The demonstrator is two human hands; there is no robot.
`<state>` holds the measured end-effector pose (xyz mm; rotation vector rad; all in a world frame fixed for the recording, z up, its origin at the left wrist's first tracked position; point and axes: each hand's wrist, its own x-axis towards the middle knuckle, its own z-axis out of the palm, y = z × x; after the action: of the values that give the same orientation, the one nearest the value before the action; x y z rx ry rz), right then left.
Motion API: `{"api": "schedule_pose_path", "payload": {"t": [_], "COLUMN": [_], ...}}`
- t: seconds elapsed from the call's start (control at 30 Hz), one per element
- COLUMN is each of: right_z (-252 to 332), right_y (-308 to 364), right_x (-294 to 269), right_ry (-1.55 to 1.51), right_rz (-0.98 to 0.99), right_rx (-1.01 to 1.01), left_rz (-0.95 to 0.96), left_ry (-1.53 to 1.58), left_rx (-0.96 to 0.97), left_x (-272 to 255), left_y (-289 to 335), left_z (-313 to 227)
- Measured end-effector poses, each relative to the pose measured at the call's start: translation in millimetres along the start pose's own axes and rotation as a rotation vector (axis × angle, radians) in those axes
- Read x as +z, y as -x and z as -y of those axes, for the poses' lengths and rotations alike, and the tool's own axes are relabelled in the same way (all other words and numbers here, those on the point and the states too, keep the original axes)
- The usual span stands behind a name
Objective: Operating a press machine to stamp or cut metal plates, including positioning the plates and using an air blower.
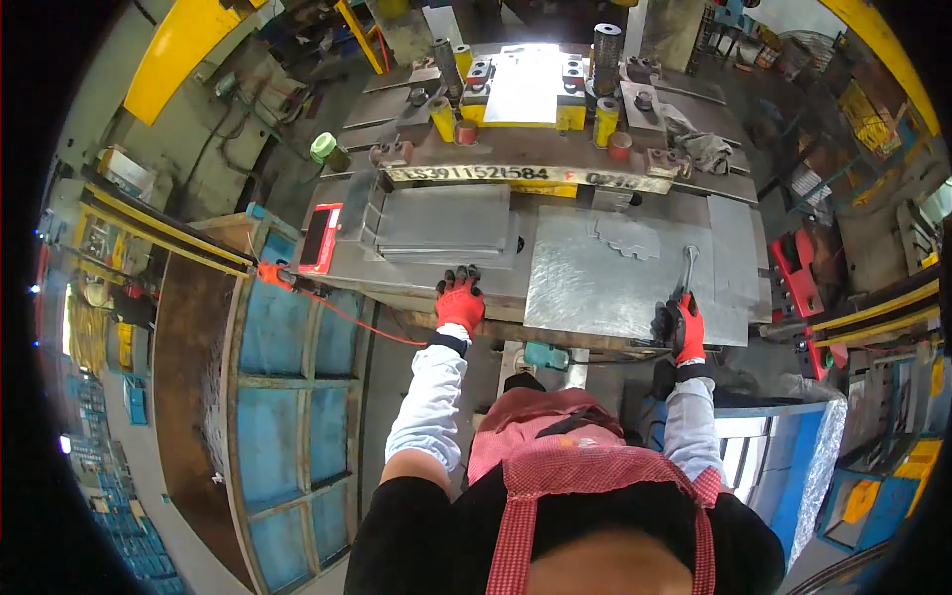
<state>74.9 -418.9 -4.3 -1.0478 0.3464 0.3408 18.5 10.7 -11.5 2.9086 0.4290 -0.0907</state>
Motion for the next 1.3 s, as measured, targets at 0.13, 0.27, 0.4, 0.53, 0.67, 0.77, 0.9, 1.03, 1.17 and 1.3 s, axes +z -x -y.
{"api": "schedule_pose_path", "payload": {"t": [0.13,0.27,0.4,0.53,0.67,0.77,0.9,1.03,1.17,1.3], "right_z": [3,4,5,5,5,4,7,6,0,5], "right_y": [5,5,9,9,8,7,10,9,-1,11], "right_x": [9,15,19,17,16,18,22,23,3,21], "right_ry": [-0.035,-0.092,-0.061,-0.075,-0.051,-0.066,-0.079,-0.031,-0.098,0.041], "right_rz": [0.006,0.065,-0.012,0.069,0.040,0.029,0.042,-0.021,0.078,-0.133], "right_rx": [-0.017,0.023,-0.002,0.009,0.034,0.006,0.023,-0.008,0.062,-0.063], "left_rz": [-0.015,-0.002,0.006,0.002,-0.023,-0.059,-0.012,-0.083,0.040,0.076], "left_ry": [0.010,-0.011,0.016,0.032,0.041,0.020,-0.002,0.000,0.076,0.119], "left_rx": [-0.008,-0.021,-0.031,-0.030,-0.017,-0.023,-0.042,-0.023,0.010,0.010], "left_x": [-1,-4,-7,-2,3,4,-1,0,-6,-18], "left_y": [3,4,6,5,3,2,3,2,2,3], "left_z": [0,-2,-4,-1,2,0,-2,1,4,4]}}
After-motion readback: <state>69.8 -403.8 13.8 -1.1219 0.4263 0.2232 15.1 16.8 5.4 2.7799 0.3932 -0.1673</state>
